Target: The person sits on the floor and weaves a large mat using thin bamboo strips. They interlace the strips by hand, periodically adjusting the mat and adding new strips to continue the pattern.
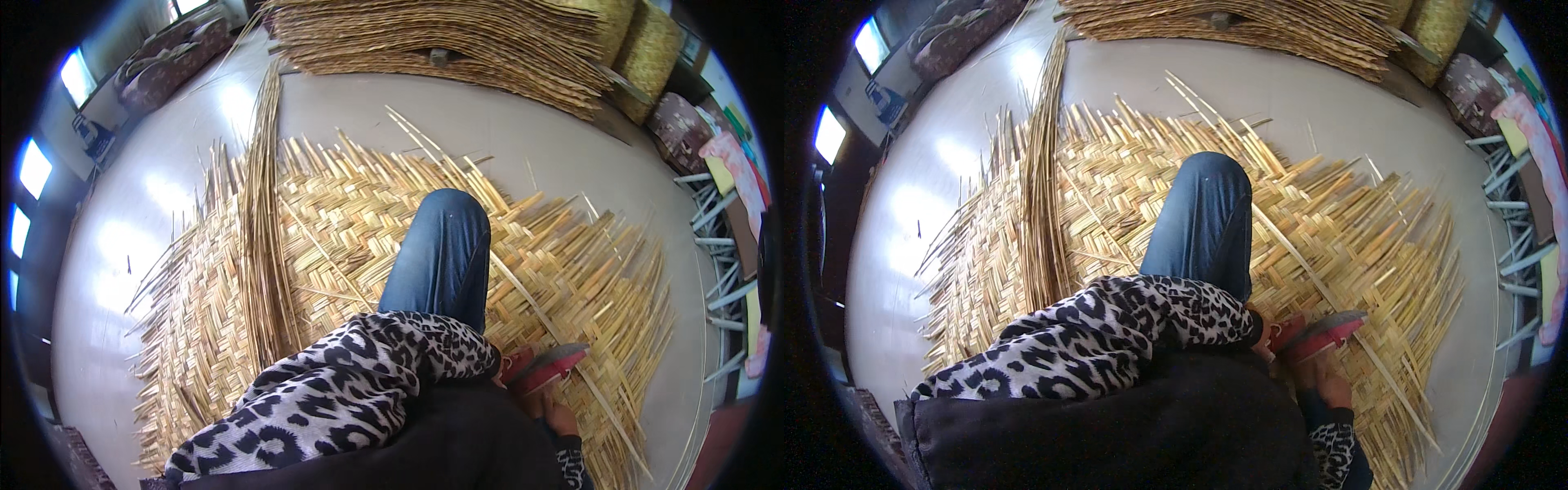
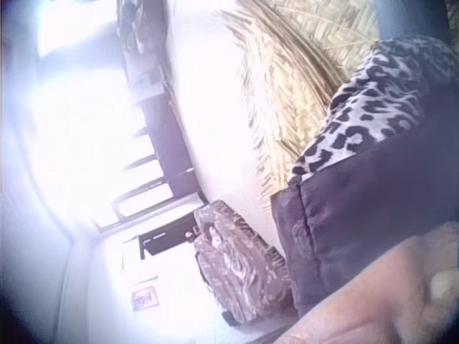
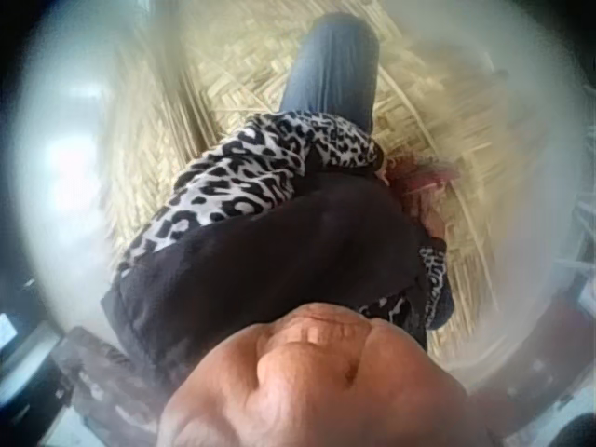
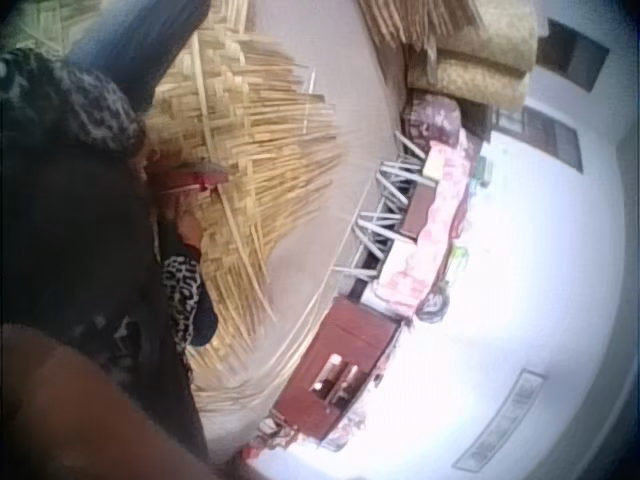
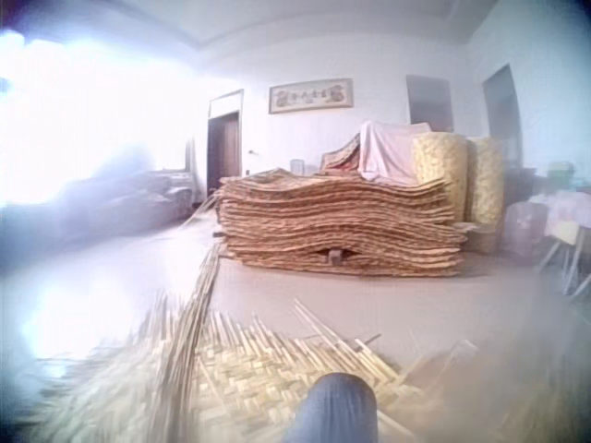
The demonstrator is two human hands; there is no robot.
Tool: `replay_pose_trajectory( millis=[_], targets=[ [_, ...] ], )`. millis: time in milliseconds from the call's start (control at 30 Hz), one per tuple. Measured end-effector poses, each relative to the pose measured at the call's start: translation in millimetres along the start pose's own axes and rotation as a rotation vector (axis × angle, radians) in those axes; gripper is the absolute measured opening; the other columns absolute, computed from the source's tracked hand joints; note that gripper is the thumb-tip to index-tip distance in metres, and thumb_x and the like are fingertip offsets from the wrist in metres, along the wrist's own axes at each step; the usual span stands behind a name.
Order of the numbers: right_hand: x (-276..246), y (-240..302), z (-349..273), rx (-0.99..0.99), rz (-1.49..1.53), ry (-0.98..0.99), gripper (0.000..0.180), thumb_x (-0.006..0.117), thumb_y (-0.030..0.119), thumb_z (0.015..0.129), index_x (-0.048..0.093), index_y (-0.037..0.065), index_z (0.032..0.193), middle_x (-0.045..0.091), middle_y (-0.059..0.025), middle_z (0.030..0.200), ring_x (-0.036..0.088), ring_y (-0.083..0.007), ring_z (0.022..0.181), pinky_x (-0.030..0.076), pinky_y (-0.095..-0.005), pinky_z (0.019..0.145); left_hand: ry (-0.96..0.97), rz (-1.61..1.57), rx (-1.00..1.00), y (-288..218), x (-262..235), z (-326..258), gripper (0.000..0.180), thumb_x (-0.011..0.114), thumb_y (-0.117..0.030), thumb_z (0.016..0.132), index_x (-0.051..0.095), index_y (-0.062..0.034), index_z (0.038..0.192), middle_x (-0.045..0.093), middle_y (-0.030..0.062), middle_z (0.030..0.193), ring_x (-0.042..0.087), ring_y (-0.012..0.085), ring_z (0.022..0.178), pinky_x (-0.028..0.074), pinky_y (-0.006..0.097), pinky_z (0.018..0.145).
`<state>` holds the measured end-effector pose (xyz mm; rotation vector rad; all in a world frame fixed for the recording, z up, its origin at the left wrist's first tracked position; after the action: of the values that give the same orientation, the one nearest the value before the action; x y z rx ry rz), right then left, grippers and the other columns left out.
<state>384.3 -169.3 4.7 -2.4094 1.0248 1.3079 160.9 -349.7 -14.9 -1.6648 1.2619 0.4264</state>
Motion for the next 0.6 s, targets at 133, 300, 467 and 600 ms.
replay_pose_trajectory(
  millis=[133, 300, 467, 600],
  targets=[
    [-5.4, -2.8, -3.6, -0.009, -0.034, 0.115, 0.076, 0.022, 0.066, 0.097, 0.058, 0.008, 0.131, 0.063, -0.0332, 0.106, 0.061, -0.0485, 0.1, 0.047, -0.0535, 0.088, -0.03, -0.083, 0.008, 12.5, -44.4, -41.7, 0.057, 0.052, -0.058, 0.09, 0.059, -0.0124, 0.123, 0.069, 0.0171, 0.099, 0.066, 0.035, 0.093, 0.052, 0.046, 0.082],
    [-23.1, -3.9, 17.8, -0.098, 0.001, 0.291, 0.079, 0.021, 0.065, 0.097, 0.063, 0.003, 0.122, 0.06, -0.0371, 0.112, 0.056, -0.0525, 0.107, 0.042, -0.0543, 0.094, -1.358, -0.287, -0.096, 60.4, -83.5, -188.9, 0.021, 0.063, -0.026, 0.089, 0.066, -0.01, 0.101, 0.067, 0.0149, 0.088, 0.066, 0.0331, 0.083, 0.053, 0.042, 0.07],
    [-32.6, -2.9, 51.5, -0.023, -0.027, 0.467, 0.084, 0.017, 0.065, 0.097, 0.062, -0.002, 0.12, 0.058, -0.036, 0.119, 0.05, -0.0518, 0.118, 0.036, -0.0522, 0.102, -1.408, -0.359, -1.161, 172.7, 11.2, -385.0, 0.018, 0.059, -0.021, 0.095, 0.062, -0.0044, 0.097, 0.067, 0.0143, 0.088, 0.066, 0.0267, 0.078, 0.053, 0.038, 0.072],
    [-36.7, 3.7, 57.0, -0.026, -0.138, 0.552, 0.092, 0.012, 0.071, 0.094, 0.062, -0.002, 0.122, 0.059, -0.0343, 0.119, 0.052, -0.0507, 0.117, 0.037, -0.0514, 0.101, -0.973, -0.61, -1.787, 194.9, 113.2, -458.3, 0.038, 0.063, -0.041, 0.091, 0.063, -0.0039, 0.1, 0.069, 0.0193, 0.095, 0.067, 0.0353, 0.087, 0.053, 0.042, 0.077]
  ],
)
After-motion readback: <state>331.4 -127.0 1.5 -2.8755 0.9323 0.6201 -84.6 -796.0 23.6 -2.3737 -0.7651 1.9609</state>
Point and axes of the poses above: each hand's wrist, its own z-axis towards the middle knuckle, its own x-axis out of the palm, y = z × x, the point moved 1 cm from there along z, towards the middle knuckle
